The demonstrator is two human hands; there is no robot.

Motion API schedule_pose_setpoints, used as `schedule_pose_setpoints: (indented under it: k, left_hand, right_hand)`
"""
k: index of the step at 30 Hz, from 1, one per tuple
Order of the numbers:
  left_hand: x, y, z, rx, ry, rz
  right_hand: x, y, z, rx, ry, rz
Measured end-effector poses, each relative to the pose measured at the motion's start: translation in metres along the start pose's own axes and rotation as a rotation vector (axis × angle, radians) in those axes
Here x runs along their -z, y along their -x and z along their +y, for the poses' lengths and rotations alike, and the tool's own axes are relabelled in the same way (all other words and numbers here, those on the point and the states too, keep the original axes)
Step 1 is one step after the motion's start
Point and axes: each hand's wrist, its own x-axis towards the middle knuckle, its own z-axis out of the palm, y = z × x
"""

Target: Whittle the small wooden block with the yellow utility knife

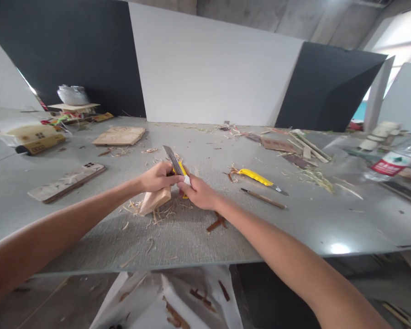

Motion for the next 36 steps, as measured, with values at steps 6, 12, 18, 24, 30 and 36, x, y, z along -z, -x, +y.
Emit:
schedule_pose_setpoints:
  k: [6, 12, 18, 24, 30, 36]
  left_hand:
    - [0.013, 0.001, -0.009, 0.01, -0.167, 0.485]
    - [0.024, 0.002, -0.017, 0.043, -0.421, 0.452]
    - [0.037, 0.004, -0.01, 0.032, -0.578, 0.215]
    - [0.039, 0.007, -0.015, 0.051, -0.652, 0.279]
    - [0.034, 0.004, -0.032, 0.068, -0.725, 0.539]
    - [0.04, 0.003, -0.029, 0.079, -0.653, 0.462]
  right_hand:
    - [0.027, -0.001, 0.003, 0.059, -0.049, 0.249]
    - [0.046, 0.009, 0.002, -0.057, 0.037, 0.114]
    - [0.05, 0.017, -0.011, -0.144, 0.307, -0.067]
    - [0.068, 0.02, -0.018, -0.205, 0.251, -0.19]
    - [0.063, 0.019, -0.008, -0.219, 0.408, -0.112]
    - [0.054, 0.014, 0.001, -0.184, 0.571, -0.065]
